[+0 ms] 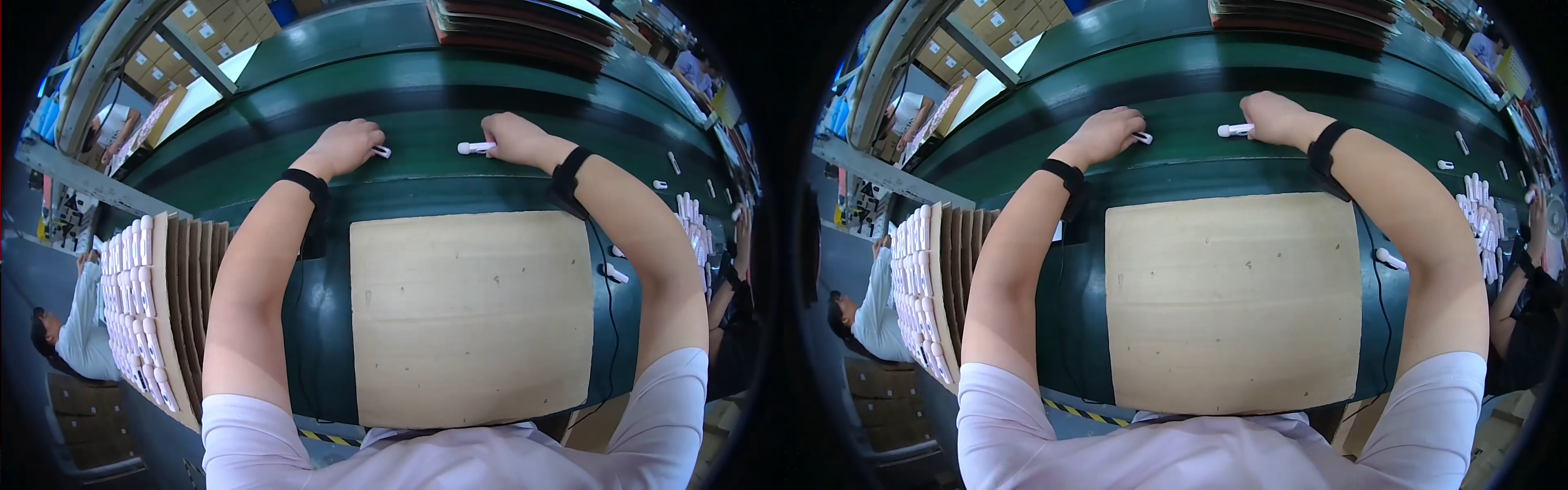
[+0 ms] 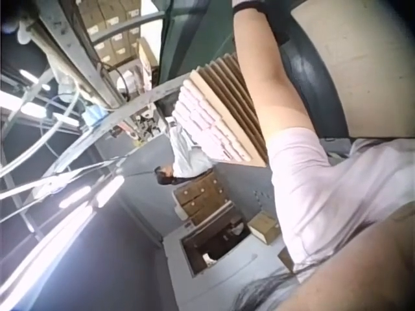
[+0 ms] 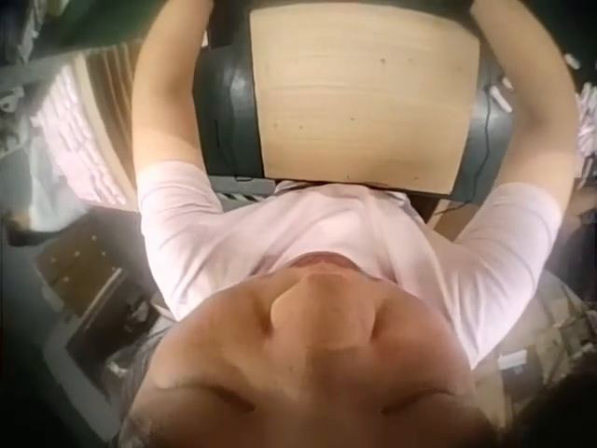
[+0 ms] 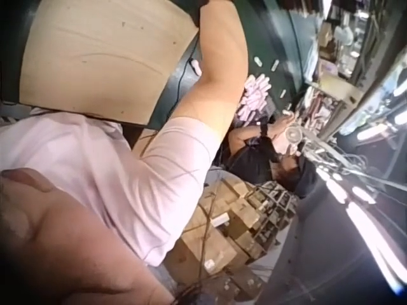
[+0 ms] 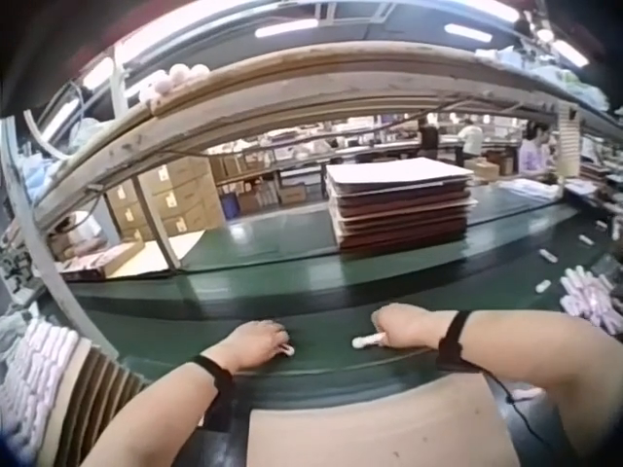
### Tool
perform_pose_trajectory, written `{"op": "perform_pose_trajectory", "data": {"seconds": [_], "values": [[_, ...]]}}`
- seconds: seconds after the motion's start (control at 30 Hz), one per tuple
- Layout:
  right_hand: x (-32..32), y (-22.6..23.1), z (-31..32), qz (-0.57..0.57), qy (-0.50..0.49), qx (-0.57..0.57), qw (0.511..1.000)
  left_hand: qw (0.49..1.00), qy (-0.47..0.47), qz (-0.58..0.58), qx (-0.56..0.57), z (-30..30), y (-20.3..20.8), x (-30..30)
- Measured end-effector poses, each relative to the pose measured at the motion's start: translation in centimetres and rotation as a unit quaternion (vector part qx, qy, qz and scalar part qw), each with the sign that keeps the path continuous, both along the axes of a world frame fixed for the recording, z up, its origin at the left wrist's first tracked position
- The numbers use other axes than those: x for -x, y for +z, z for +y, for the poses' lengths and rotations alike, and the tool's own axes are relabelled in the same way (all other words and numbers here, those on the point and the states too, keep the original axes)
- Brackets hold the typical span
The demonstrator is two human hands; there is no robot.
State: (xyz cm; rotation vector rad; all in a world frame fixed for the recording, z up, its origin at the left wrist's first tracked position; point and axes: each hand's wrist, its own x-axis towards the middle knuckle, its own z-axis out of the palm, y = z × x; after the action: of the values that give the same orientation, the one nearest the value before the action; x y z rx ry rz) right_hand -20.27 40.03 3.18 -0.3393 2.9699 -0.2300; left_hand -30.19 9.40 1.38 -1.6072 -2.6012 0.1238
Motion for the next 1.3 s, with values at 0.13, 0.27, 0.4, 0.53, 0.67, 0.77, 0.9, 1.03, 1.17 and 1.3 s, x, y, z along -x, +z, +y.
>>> {"op": "perform_pose_trajectory", "data": {"seconds": [0.13,0.27,0.4,0.53,0.67,0.77,0.9,1.03,1.17,1.3], "values": [[-3.2,2.9,0.9,0.062,-0.055,0.158,0.984,0.967,0.179,-0.080,-0.160,-1.4,1.1,-2.2],[-9.7,5.0,1.8,-0.009,-0.126,0.409,0.904,0.867,0.203,-0.167,-0.423,-2.5,2.8,-6.4],[-18.4,5.5,2.2,-0.058,-0.150,0.530,0.832,0.679,0.172,-0.319,-0.639,-4.6,4.4,-13.7],[-28.1,5.7,0.2,-0.041,-0.163,0.589,0.790,0.551,0.163,-0.437,-0.692,-7.6,5.5,-22.0],[-34.5,4.9,-3.1,-0.054,-0.200,0.631,0.748,0.599,0.199,-0.401,-0.664,-9.5,5.0,-30.5],[-36.1,3.4,-5.4,-0.032,-0.111,0.681,0.724,0.691,0.213,-0.353,-0.594,-8.9,4.6,-35.2],[-35.9,2.8,-9.5,-0.028,-0.092,0.680,0.726,0.747,0.143,-0.380,-0.526,-6.3,4.2,-38.2],[-35.3,1.9,-11.9,-0.015,-0.058,0.669,0.741,0.745,0.130,-0.392,-0.524,-5.3,4.5,-38.9],[-35.2,1.3,-12.5,-0.001,-0.077,0.686,0.724,0.746,0.118,-0.401,-0.518,-4.9,4.8,-38.9],[-35.1,1.2,-12.5,0.057,-0.046,0.650,0.756,0.761,0.097,-0.365,-0.528,-5.0,4.4,-39.0]]}}
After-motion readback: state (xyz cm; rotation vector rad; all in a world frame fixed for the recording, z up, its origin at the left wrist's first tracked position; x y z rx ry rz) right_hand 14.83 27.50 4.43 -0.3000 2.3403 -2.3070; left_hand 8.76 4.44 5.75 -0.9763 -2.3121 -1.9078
